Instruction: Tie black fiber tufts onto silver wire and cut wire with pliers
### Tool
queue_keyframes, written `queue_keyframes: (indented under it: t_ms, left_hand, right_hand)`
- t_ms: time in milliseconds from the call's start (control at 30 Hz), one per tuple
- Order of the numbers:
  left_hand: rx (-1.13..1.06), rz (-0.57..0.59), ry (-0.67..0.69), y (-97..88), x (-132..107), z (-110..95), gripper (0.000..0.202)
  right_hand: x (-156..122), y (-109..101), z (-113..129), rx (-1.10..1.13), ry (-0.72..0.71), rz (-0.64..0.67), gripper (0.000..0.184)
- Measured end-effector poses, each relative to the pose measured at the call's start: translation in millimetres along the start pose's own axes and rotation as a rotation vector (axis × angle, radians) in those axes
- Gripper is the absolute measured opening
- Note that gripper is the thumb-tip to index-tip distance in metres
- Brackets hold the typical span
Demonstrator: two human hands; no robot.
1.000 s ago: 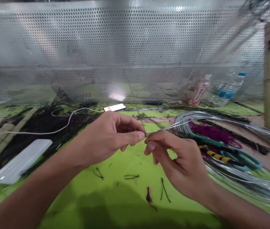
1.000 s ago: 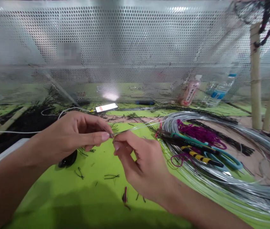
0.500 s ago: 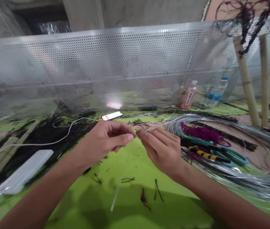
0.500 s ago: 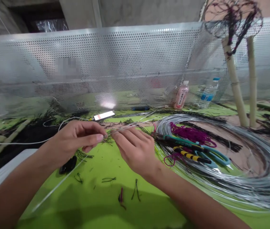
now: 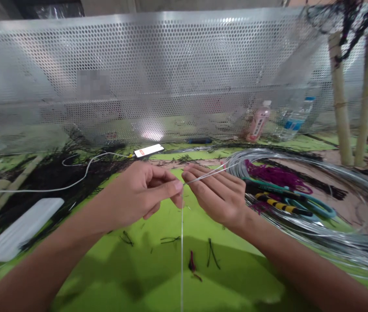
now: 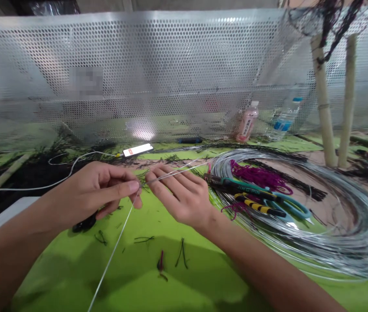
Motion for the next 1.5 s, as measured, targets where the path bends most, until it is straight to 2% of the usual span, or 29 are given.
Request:
queue_keyframes:
  t_ms: [200,367,467,500,567,600,633,700,733,800,900,967,1100,1367,1500]
  left_hand:
    - [-0.069,0.038,-0.056,6.4,1.6,4.3,0.024]
    - [-0.078,0.042,-0.079,7.6,1.8,6.6,0.019]
    - [0.012,-0.008,-0.017,3.0,-0.6,3.0,0.021]
    - [0.043,-0.019,0.005,2.2,-1.4,2.3,0.021]
    - [0.112,-0.061,0.045,0.1,-2.5,2.1,0.022]
    - [0.155,-0.098,0.070,-1.4,-2.8,1.7,0.022]
    - [0.202,-0.142,0.099,-3.0,-3.1,0.8,0.021]
    - [0.289,-0.214,0.172,-3.6,-4.1,-3.2,0.020]
    - [0.321,-0.225,0.202,-1.8,-4.4,-5.0,0.020]
    - [0.359,-0.219,0.233,2.5,-4.7,-7.3,0.023]
    - [0.401,-0.216,0.258,5.5,-5.8,-10.8,0.026]
    - [0.410,-0.216,0.261,5.3,-6.4,-11.9,0.027]
    - [0.383,-0.201,0.245,3.8,-6.7,-9.5,0.027]
    - [0.472,-0.198,0.299,2.0,-13.0,-13.6,0.026]
    - [0.470,-0.214,0.269,-0.4,-12.9,-10.7,0.027]
  right_hand:
    - [-1.1,-2.1,-1.9,-0.017,-0.018,-0.020,0.036]
    - [5.4,-6.7,0.9,-0.089,-0.009,0.030,0.030]
    - [19.4,-14.9,-5.0,-0.132,0.132,0.238,0.010]
    - [23.4,-17.1,-8.3,-0.093,0.189,0.356,0.014]
    - [30.6,-23.9,-13.6,0.084,0.287,0.558,0.038]
    - [34.7,-28.0,-16.0,0.211,0.332,0.615,0.045]
    - [39.8,-33.6,-22.2,0.281,0.396,0.616,0.046]
    - [50.1,-41.8,-38.4,0.273,0.497,0.530,0.032]
    - [53.4,-38.7,-40.9,0.276,0.488,0.530,0.024]
    - [52.9,-19.1,-38.9,0.373,0.467,0.625,0.014]
    - [42.1,11.5,-30.4,0.617,0.531,0.789,0.018]
    - [38.0,18.7,-29.6,0.698,0.594,0.794,0.018]
    - [35.2,18.2,-29.6,0.790,0.639,0.777,0.019]
    - [38.7,17.3,-27.8,0.822,0.603,0.744,0.014]
    - [41.7,15.0,-27.7,0.756,0.560,0.680,0.015]
Point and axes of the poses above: each hand's wrist, its own x-axis towards the middle knuckle, its own y-axis out of the palm, z = x × y, the point moved 8 cm from there along x, towards the middle knuckle, and after that the axes turned 13 degrees about -x, right-handed, at the moved point
